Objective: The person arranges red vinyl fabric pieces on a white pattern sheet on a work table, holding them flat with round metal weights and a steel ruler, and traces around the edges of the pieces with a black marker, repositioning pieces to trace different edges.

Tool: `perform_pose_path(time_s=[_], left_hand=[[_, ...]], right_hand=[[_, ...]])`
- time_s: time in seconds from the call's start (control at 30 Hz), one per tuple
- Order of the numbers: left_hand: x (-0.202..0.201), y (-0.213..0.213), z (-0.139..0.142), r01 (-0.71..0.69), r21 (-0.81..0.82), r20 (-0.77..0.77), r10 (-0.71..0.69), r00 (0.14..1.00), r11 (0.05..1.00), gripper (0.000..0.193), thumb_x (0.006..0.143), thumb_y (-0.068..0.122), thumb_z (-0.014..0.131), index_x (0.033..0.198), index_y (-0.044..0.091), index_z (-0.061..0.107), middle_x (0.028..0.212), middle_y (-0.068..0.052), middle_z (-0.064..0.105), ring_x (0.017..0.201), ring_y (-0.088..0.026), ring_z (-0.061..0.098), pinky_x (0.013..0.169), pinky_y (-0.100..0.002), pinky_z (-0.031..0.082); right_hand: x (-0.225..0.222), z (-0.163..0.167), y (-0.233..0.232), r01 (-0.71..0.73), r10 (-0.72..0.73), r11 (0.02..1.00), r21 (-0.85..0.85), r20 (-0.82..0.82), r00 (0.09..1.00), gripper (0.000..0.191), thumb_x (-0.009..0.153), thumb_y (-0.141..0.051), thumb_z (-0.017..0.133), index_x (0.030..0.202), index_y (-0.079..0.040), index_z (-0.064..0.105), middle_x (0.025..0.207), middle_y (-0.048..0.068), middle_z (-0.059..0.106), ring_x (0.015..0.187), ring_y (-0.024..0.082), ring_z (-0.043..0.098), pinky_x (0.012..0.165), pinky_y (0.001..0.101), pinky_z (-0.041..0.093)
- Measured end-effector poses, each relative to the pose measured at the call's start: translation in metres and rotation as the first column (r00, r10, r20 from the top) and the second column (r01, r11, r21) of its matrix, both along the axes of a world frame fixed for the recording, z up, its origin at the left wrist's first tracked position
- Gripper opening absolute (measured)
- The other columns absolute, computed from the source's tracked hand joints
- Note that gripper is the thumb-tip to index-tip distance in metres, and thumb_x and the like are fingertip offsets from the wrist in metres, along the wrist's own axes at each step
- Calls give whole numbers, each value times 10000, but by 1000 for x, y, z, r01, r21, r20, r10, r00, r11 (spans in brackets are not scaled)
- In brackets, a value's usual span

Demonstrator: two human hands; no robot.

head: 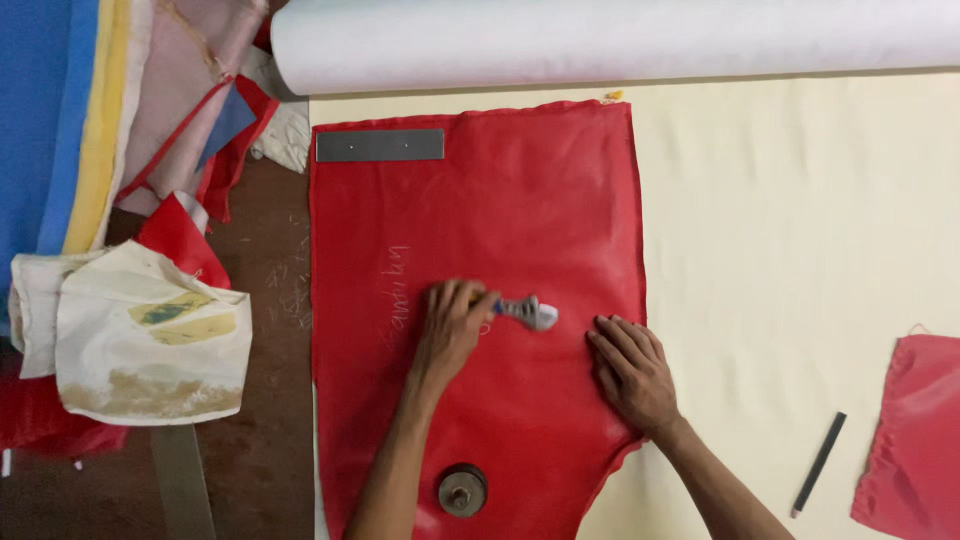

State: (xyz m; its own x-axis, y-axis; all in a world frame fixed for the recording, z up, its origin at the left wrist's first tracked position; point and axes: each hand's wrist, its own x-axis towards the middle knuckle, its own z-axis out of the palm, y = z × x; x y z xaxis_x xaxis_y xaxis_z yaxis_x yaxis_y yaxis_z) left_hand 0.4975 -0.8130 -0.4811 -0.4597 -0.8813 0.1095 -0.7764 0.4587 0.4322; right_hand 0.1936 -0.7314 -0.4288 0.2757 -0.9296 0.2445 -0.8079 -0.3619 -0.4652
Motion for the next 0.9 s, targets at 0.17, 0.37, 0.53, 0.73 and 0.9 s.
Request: perform_pose_path(time_s=[0.17, 0.37, 0.53, 0.73, 0.9], left_hand=[[-46, -144, -8, -16, -134, -44, 10, 999, 991, 238, 991, 157, 703, 1222, 142, 758, 1190, -51, 676, 1110, -217, 552, 991, -437, 450], [-114, -237, 15, -103, -239, -201, 54, 978, 966, 265, 883, 214, 758, 1143, 163, 772, 1124, -17, 641, 1112, -237, 546, 992, -504, 384], [-129, -250, 22, -134, -164, -160, 108, 981, 977, 244, 903, 207, 755, 1145, 177, 771, 1103, -20, 618, 1078, -238, 527, 985, -513, 382], [-131, -254, 14, -138, -183, -157, 109, 982, 973, 277, 905, 195, 751, 1178, 151, 764, 1115, -27, 615, 1094, -231, 529, 1012, -529, 382], [-119, -243, 4, -174, -235, -80, 159, 984, 956, 284, 925, 168, 747, 1204, 115, 754, 1129, -64, 611, 1110, -252, 534, 1023, -531, 375]], right_hand=[[-2, -5, -3, -1, 1, 1000, 12, 10, 1000, 426, 878, -135, 699, 1298, -77, 661, 1424, 98, 605, 1348, 296, 532, 1140, 485, 394], [-6, -11, -7, 18, -20, 998, 57, 30, 999, 468, 842, -141, 701, 1306, -96, 660, 1440, 82, 589, 1347, 289, 517, 1129, 473, 392], [-7, -18, -6, 13, -14, 998, 64, 5, 1000, 482, 842, -139, 701, 1321, -110, 658, 1462, 72, 574, 1364, 281, 505, 1144, 475, 382], [-7, -16, -7, 22, -23, 998, 53, 18, 1000, 480, 841, -144, 707, 1318, -117, 664, 1461, 53, 577, 1358, 270, 511, 1133, 461, 402], [-6, -11, -11, 23, -24, 998, 65, 25, 999, 480, 825, -152, 712, 1300, -104, 663, 1451, 54, 579, 1332, 279, 518, 1119, 464, 409]])
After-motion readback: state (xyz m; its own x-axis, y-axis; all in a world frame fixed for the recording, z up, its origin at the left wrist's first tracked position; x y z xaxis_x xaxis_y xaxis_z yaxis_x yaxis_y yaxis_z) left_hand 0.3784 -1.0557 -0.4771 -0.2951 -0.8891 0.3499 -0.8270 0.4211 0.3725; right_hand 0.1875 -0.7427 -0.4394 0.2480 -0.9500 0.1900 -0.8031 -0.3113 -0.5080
